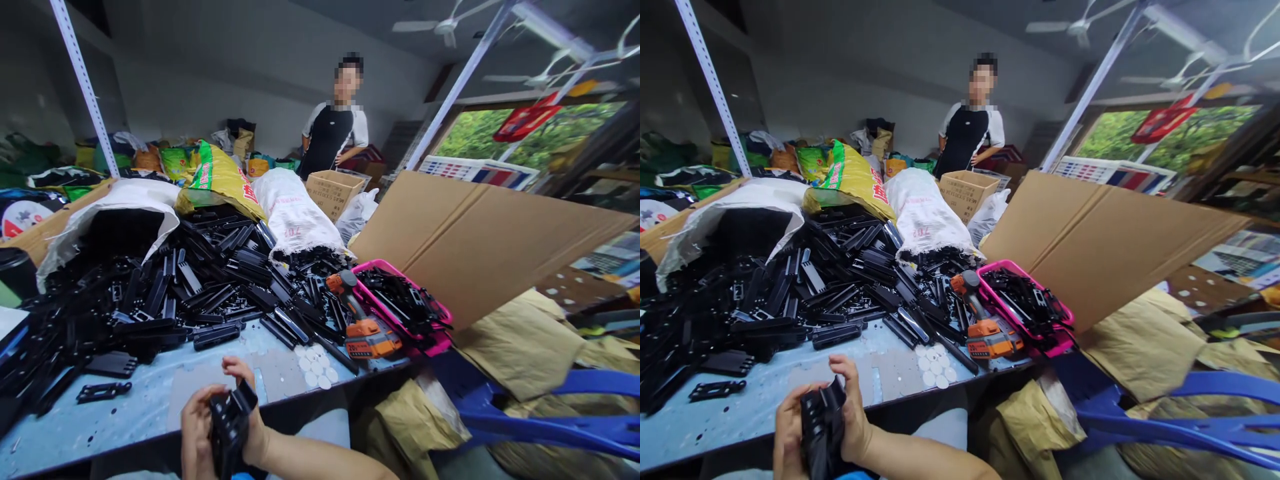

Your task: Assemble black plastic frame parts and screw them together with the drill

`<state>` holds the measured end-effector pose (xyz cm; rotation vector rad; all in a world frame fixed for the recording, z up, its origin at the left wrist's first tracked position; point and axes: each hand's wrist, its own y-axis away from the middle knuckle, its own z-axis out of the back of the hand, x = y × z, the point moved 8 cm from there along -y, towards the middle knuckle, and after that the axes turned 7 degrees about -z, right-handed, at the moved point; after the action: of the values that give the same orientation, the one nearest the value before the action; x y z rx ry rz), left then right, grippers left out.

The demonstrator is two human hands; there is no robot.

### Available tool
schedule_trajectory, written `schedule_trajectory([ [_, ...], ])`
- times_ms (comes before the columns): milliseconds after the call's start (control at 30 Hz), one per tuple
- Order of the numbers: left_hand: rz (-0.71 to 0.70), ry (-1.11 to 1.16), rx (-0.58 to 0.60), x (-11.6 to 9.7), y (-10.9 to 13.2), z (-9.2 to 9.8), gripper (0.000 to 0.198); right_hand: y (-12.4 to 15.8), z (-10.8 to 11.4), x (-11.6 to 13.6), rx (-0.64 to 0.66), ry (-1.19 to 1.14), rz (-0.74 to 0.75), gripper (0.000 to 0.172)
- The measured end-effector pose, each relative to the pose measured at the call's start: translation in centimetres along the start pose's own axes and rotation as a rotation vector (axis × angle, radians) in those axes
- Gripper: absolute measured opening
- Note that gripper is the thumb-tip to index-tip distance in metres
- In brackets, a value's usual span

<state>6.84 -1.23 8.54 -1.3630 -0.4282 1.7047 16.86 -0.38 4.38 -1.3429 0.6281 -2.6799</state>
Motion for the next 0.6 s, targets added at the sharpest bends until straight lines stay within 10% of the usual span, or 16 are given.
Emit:
schedule_trajectory([
  [100,-0.017,-0.153,0.099,-0.3,-0.5,-1.4,0.049,-2.0,1.7,-2.2,-0.201,0.029,-0.121,0.074],
  [233,-0.066,-0.309,0.172,2.0,-2.8,-2.2,0.071,-8.1,3.1,-3.6,0.022,0.256,0.016,0.030],
  [367,0.037,-0.618,0.595,8.3,-3.9,-6.0,0.067,-16.3,4.6,-6.3,0.073,0.408,0.045,0.039],
  [600,0.335,-0.942,0.646,15.1,-5.4,-7.4,0.085,-23.2,-3.0,-7.9,0.492,0.736,0.420,0.071],
])
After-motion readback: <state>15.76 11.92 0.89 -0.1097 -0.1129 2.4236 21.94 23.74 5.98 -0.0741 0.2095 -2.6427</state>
